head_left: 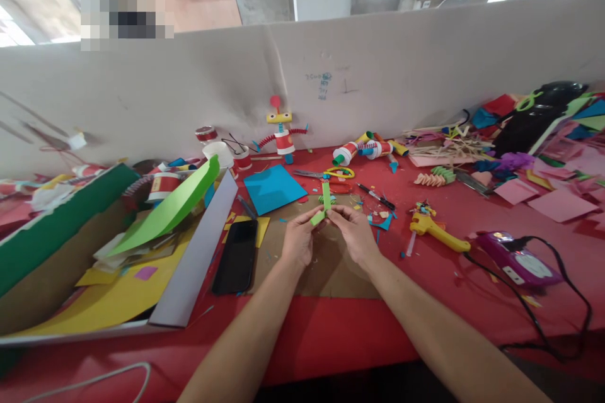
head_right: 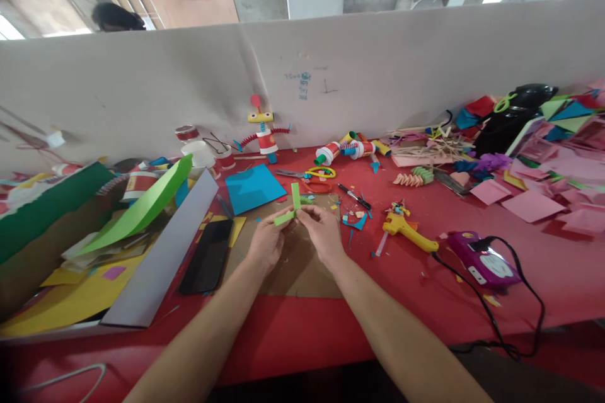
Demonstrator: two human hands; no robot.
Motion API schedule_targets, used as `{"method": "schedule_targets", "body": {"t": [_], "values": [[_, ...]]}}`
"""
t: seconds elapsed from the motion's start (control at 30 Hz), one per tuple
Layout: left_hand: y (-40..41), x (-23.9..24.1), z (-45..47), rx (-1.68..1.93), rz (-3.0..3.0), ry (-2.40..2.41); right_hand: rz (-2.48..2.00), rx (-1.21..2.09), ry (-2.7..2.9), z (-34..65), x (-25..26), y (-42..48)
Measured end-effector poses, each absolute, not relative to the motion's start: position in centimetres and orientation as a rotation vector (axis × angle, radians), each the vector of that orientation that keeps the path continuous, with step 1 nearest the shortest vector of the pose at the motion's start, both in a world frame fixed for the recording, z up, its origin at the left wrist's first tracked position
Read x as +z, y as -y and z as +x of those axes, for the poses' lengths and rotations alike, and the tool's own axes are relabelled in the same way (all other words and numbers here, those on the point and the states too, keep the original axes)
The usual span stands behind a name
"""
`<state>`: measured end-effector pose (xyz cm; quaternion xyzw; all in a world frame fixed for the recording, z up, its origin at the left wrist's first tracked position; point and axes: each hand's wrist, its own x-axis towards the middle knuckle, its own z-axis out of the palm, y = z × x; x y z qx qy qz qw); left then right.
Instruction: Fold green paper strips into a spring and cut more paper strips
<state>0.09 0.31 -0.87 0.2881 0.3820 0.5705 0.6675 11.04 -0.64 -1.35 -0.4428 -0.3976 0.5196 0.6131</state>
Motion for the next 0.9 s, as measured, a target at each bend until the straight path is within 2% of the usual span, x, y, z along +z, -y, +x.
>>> {"method": "schedule_targets", "body": {"t": [0.37,0.63,0.9], "values": [[-0.11,-0.12,-0.29,1.230,0.784,-0.900,-1.010,1.190,0.924,11.17,-1.09,0.82],[-0.35,-0.09,-0.57,1.222,0.843,-0.839,-0.958,1.307,0.852,11.41,-1.26,0.49],[-0.39,-0.16,-0.18,1.357,0.810,-0.891,-0.973,1.212,1.137,11.46,-0.76,1.17]]}}
